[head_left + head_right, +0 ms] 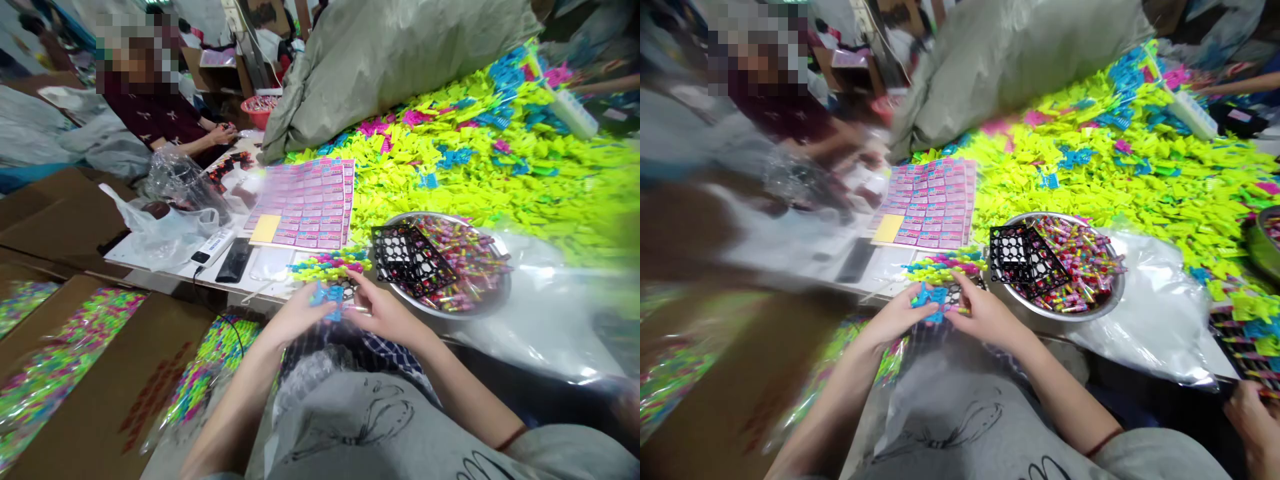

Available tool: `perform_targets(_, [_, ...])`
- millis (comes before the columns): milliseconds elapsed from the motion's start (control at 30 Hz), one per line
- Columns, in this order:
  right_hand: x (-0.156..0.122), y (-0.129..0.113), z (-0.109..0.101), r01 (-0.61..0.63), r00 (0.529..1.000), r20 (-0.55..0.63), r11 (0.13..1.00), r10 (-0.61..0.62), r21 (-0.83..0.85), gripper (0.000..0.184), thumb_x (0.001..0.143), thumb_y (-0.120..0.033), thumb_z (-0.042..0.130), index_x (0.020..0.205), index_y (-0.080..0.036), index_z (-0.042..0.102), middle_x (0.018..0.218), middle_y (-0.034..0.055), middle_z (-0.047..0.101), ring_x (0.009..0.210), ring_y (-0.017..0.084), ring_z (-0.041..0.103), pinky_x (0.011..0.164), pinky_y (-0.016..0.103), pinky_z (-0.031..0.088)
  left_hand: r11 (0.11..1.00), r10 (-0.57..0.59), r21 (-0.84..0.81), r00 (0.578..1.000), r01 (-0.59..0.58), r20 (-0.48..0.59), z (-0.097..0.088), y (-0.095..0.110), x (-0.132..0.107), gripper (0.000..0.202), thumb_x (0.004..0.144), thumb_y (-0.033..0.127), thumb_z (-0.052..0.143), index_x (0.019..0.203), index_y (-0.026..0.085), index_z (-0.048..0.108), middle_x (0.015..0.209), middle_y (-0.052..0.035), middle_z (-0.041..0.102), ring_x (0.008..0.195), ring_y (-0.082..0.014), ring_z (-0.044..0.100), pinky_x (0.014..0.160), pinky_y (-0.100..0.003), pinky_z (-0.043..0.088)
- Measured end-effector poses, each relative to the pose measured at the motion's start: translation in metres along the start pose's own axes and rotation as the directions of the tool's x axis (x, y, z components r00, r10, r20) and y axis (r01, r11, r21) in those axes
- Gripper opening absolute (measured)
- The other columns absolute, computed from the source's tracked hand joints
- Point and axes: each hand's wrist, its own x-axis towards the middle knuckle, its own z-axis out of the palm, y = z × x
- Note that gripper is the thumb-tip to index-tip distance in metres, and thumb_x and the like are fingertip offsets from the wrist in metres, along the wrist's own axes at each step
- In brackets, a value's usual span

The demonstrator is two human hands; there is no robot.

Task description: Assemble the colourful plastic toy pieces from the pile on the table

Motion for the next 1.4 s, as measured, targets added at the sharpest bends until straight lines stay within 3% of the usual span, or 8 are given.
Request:
perform_targets(67, [0.003,-0.003,-0.003,0.069,0.996,0.058,0.997,-0.067,-0.035,0.064,0.078,-0.025,0.055,0.135,-0.02,0.027,0.071,-0.0018,0.056,0.057,0.011,0.047,0.054,0.022,0.038,1.0,0.024,0.007,1.0,-0.024,0.018,-0.002,0.001,-0.001,0.034,0.069,0.032,0.065,0.096,0.017,0.053,0.085,-0.0009,0.06,0.072,-0.0122,0.057,0.062,-0.023,0.048])
perform_targets(233, [0.008,-0.002,0.0,0.169,0.984,0.074,0.984,-0.165,-0.051,0.053,0.074,-0.019,0.053,0.126,-0.02,0.044,0.081,0.0008,0.062,0.063,0.012,0.053,0.062,0.022,0.043,0.999,0.003,-0.037,1.0,-0.003,0.003,0.0,0.001,-0.005,0.035,0.068,0.032,0.066,0.097,0.016,0.054,0.085,-0.0011,0.061,0.073,-0.0125,0.057,0.065,-0.024,0.048])
perform_targets(567, [0.008,0.006,0.012,0.12,0.992,0.029,0.993,-0.12,-0.005,0.047,0.075,-0.022,0.052,0.121,-0.013,0.048,0.08,0.0004,0.062,0.065,0.012,0.053,0.064,0.021,0.042,0.999,0.015,-0.051,1.0,-0.015,0.004,0.0,0.002,0.0,0.033,0.067,0.029,0.066,0.095,0.017,0.056,0.078,0.0017,0.061,0.068,-0.0118,0.057,0.066,-0.025,0.046])
perform_targets(867, [0.005,0.004,0.01,0.086,0.996,0.041,0.996,-0.085,-0.018,0.046,0.076,-0.019,0.05,0.122,-0.017,0.047,0.085,0.0003,0.062,0.068,0.013,0.054,0.067,0.023,0.043,0.997,0.062,0.034,0.998,-0.062,0.0,-0.001,-0.002,0.003,0.032,0.067,0.032,0.065,0.094,0.016,0.058,0.086,-0.0027,0.064,0.08,-0.0167,0.058,0.074,-0.029,0.046])
perform_targets(1033, [0.004,0.0,0.005,0.047,0.996,0.072,0.999,-0.045,-0.026,0.049,0.078,-0.019,0.05,0.126,-0.019,0.041,0.081,-0.0001,0.061,0.066,0.013,0.053,0.064,0.024,0.042,1.0,0.029,-0.007,0.999,-0.029,0.018,-0.002,-0.004,0.004,0.035,0.068,0.035,0.064,0.096,0.016,0.055,0.085,-0.0031,0.063,0.072,-0.0154,0.059,0.068,-0.029,0.047])
perform_targets(1100, [0.003,0.0,0.004,0.01,0.999,0.045,1.0,-0.009,-0.024,0.051,0.079,-0.021,0.053,0.127,-0.02,0.037,0.079,-0.0006,0.061,0.064,0.013,0.053,0.062,0.023,0.041,0.999,0.022,-0.027,0.999,-0.023,-0.03,-0.004,-0.008,0.004,0.038,0.068,0.036,0.064,0.099,0.018,0.052,0.088,-0.0032,0.061,0.069,-0.0145,0.058,0.062,-0.028,0.048])
perform_targets(1267, [-0.006,0.006,0.012,-0.02,1.0,0.0,0.996,0.02,-0.088,0.009,0.081,-0.025,0.055,0.087,-0.018,0.055,0.082,0.0027,0.062,0.073,0.015,0.055,0.065,0.025,0.04,0.992,0.003,-0.126,0.988,-0.023,-0.154,-0.005,-0.026,-0.004,0.043,0.068,0.036,0.064,0.103,0.021,0.044,0.095,-0.0018,0.053,0.07,-0.0122,0.056,0.055,-0.024,0.048])
perform_targets(1400, [-0.009,0.02,0.036,-0.096,0.995,0.014,0.992,0.097,-0.078,0.011,0.078,-0.027,0.056,0.075,-0.017,0.053,0.073,0.0031,0.06,0.068,0.016,0.053,0.06,0.026,0.038,0.988,-0.072,-0.146,0.977,0.042,-0.202,-0.004,-0.041,-0.011,0.046,0.066,0.036,0.066,0.103,0.02,0.045,0.088,-0.0008,0.055,0.064,-0.0097,0.055,0.053,-0.021,0.044])
